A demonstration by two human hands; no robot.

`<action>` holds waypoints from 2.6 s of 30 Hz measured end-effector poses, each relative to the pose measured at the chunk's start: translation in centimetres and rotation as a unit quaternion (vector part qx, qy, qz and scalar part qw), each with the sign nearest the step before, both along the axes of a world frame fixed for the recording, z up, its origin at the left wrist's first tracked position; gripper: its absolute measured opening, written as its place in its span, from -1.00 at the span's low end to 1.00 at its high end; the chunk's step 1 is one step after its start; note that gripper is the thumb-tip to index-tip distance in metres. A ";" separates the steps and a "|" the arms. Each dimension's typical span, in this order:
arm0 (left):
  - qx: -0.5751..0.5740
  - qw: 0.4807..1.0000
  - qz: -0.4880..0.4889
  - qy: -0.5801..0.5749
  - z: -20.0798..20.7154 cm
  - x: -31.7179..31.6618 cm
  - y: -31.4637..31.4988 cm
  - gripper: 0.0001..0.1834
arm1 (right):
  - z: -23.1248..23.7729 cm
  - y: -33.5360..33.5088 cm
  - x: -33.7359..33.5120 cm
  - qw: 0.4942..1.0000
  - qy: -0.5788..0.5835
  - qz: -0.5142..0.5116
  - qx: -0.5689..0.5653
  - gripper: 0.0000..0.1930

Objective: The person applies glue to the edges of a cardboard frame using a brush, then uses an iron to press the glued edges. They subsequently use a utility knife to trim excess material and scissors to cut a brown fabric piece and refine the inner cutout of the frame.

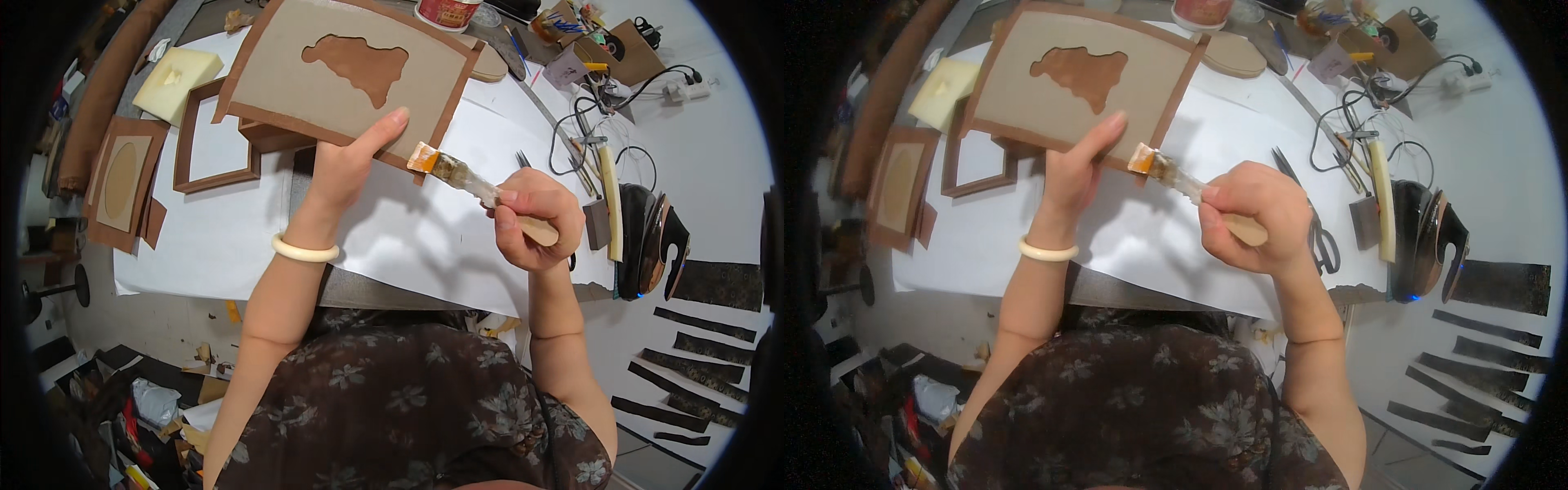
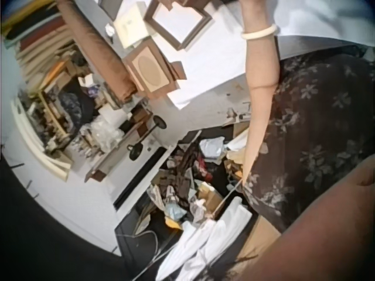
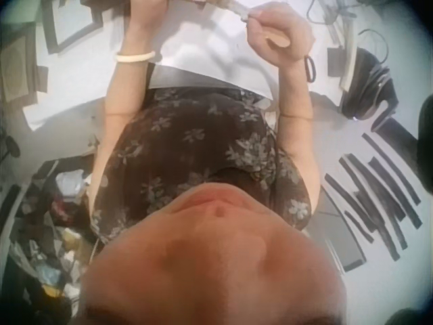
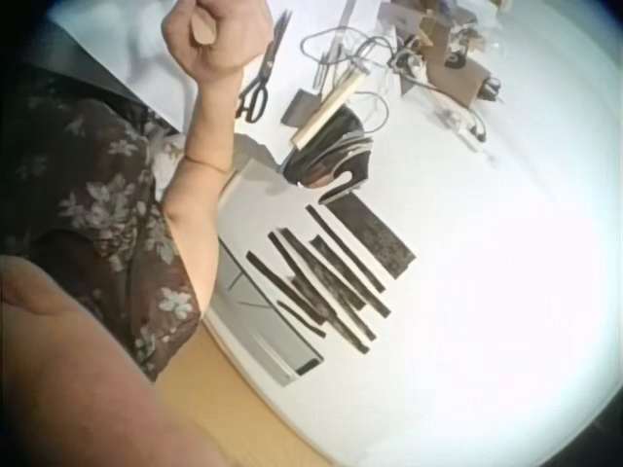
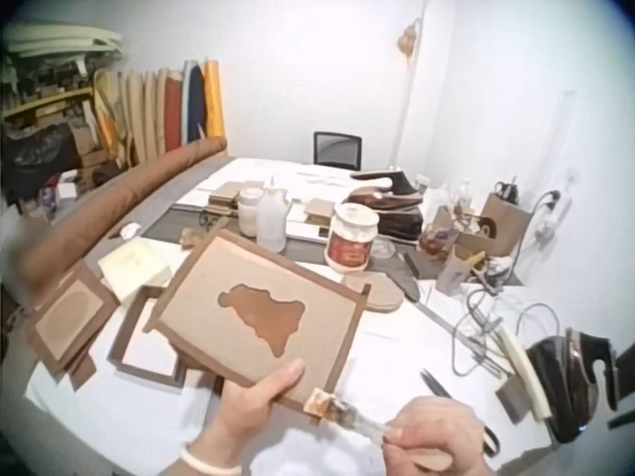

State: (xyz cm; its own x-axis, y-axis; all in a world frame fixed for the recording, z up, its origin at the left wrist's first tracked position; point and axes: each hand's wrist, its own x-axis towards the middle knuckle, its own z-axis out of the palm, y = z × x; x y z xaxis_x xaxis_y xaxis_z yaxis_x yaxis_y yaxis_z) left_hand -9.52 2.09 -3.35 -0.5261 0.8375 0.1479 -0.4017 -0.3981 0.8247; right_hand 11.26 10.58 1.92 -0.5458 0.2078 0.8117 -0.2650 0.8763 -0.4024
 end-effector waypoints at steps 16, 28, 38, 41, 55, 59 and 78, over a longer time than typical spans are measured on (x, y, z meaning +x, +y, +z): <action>0.009 1.000 0.000 -0.011 0.0 -0.2 -0.1 -0.59 | 0.4 -0.6 0.0 1.000 -0.002 -0.006 -0.020 -0.77; 0.009 1.000 -0.017 -0.003 -0.2 -0.3 -0.2 -0.58 | 0.3 -0.6 0.0 0.998 0.012 -0.018 -0.059 -0.81; 0.015 0.999 -0.039 0.022 -0.1 -0.3 -0.3 -0.53 | 0.5 -0.2 1.0 0.992 0.016 -0.046 -0.114 -0.83; 0.006 0.999 -0.046 0.026 0.0 0.0 -0.4 -0.51 | 0.6 -0.1 0.6 0.995 -0.020 -0.055 -0.086 -0.89; 0.011 0.997 -0.075 -0.017 0.5 0.1 -0.8 -0.55 | 1.3 0.8 1.0 0.988 0.041 -0.066 -0.134 -0.90; -0.004 0.996 -0.087 -0.012 0.5 0.1 -1.0 -0.57 | 1.6 0.9 1.0 0.983 0.073 -0.066 -0.156 -0.90; -0.009 0.995 -0.097 0.015 0.5 0.1 -1.2 -0.53 | 2.9 1.6 2.1 0.984 0.130 -0.069 -0.100 -0.86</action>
State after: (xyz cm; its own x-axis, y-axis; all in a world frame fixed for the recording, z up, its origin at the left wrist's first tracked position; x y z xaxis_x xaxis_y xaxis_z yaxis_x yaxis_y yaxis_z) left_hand -9.47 0.89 -2.88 -0.3493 0.9256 0.1459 -0.4443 -0.3007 0.8439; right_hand 13.33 12.22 4.84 -0.2799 0.4349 0.8559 -0.2651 0.8218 -0.5043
